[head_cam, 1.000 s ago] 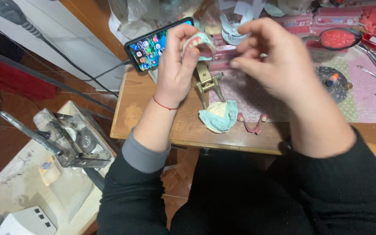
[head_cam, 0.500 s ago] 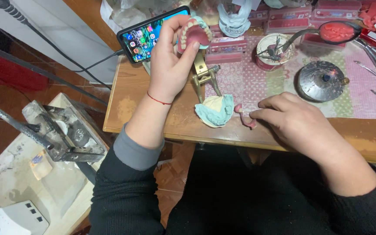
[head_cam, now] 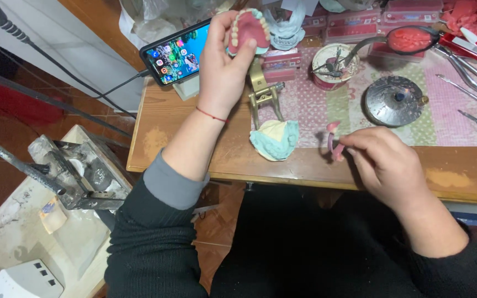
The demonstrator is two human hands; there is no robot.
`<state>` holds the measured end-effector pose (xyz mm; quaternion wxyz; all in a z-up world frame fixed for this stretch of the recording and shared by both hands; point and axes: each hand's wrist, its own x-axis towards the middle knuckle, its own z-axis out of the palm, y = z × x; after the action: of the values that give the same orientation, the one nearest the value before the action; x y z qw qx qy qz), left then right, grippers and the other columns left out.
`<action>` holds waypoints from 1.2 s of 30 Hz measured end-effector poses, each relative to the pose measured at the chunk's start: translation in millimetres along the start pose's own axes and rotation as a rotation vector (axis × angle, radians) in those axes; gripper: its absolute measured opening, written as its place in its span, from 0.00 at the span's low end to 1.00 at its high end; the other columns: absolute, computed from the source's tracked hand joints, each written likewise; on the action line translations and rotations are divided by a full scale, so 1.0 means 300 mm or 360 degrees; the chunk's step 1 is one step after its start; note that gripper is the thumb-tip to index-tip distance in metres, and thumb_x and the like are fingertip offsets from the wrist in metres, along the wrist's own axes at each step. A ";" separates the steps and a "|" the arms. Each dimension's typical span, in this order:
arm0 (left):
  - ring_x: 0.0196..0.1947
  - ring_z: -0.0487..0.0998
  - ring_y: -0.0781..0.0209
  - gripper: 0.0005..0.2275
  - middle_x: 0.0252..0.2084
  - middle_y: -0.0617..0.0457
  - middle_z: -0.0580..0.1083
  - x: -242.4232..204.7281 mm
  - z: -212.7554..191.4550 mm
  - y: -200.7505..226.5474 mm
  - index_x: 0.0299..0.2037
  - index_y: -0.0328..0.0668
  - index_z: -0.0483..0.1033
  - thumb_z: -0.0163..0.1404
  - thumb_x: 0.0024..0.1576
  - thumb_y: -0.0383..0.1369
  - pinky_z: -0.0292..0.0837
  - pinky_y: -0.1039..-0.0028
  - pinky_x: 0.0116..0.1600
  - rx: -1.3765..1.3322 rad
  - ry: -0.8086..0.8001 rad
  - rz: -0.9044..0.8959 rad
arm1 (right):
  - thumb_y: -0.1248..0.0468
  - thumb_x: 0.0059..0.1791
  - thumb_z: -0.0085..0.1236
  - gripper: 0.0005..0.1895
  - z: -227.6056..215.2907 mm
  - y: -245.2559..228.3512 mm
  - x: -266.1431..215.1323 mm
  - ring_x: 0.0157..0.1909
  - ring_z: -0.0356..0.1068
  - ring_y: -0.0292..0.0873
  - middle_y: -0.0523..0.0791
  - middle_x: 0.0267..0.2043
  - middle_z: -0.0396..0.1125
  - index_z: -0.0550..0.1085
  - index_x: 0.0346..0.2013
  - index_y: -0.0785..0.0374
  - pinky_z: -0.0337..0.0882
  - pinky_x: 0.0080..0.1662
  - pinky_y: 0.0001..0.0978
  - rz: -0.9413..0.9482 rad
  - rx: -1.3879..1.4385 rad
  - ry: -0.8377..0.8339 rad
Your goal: The person assembles a dental model by attaching pink and blue wax-like material to a metal frame. They open drawers to retrieve tools, cut a metal wire with pliers, and apply liquid from a spray bottle to the pink material before pressing it onto the model.
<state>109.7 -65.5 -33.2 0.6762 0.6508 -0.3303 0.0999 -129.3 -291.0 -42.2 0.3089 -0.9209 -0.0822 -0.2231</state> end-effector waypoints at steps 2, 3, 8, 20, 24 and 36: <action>0.52 0.80 0.58 0.19 0.54 0.47 0.75 0.011 0.021 -0.028 0.59 0.40 0.64 0.51 0.59 0.19 0.76 0.74 0.57 0.0133 0.0000 -0.0018 | 0.78 0.47 0.61 0.12 -0.001 -0.001 0.000 0.35 0.67 0.44 0.51 0.44 0.71 0.77 0.45 0.71 0.66 0.38 0.32 0.0036 0.0038 0.0023; 0.51 0.81 0.59 0.19 0.54 0.48 0.76 0.016 0.031 -0.043 0.59 0.42 0.64 0.53 0.58 0.21 0.76 0.74 0.56 0.0269 0.0003 -0.0037 | 0.78 0.47 0.60 0.12 0.000 -0.001 0.001 0.34 0.65 0.44 0.51 0.43 0.71 0.77 0.45 0.72 0.66 0.38 0.31 0.0068 0.0079 0.0043; 0.46 0.82 0.56 0.18 0.49 0.48 0.78 0.058 0.042 -0.107 0.55 0.41 0.66 0.54 0.56 0.25 0.77 0.71 0.53 0.0597 -0.0059 -0.0066 | 0.78 0.49 0.59 0.12 -0.001 0.011 0.000 0.36 0.65 0.45 0.51 0.44 0.70 0.76 0.47 0.72 0.65 0.38 0.32 0.0068 0.0081 -0.0003; 0.50 0.84 0.44 0.32 0.54 0.38 0.78 0.049 0.047 -0.101 0.65 0.41 0.57 0.61 0.53 0.32 0.81 0.64 0.52 0.1102 -0.0196 -0.0205 | 0.68 0.52 0.54 0.10 0.003 -0.028 0.189 0.43 0.71 0.46 0.49 0.48 0.69 0.76 0.47 0.62 0.72 0.43 0.35 -0.0333 -0.0037 -0.0408; 0.51 0.84 0.44 0.35 0.55 0.35 0.77 0.037 0.039 -0.091 0.67 0.33 0.52 0.59 0.54 0.34 0.79 0.64 0.53 0.1110 -0.0217 -0.0235 | 0.67 0.51 0.53 0.09 0.005 -0.040 0.268 0.48 0.71 0.49 0.48 0.54 0.68 0.77 0.45 0.60 0.73 0.45 0.40 -0.0325 -0.0068 -0.0688; 0.46 0.76 0.50 0.04 0.43 0.49 0.77 -0.258 0.012 0.358 0.37 0.36 0.79 0.58 0.55 0.27 0.73 0.64 0.53 0.0988 -0.0532 0.0510 | 0.69 0.49 0.53 0.10 0.034 -0.053 0.307 0.40 0.74 0.46 0.43 0.52 0.70 0.76 0.44 0.58 0.73 0.40 0.38 -0.0375 0.0005 -0.0804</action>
<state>-10.9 -31.7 9.4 0.3598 0.7720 -0.4875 0.1921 -48.5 -271.1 1.7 0.2521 -0.9309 -0.2635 -0.0206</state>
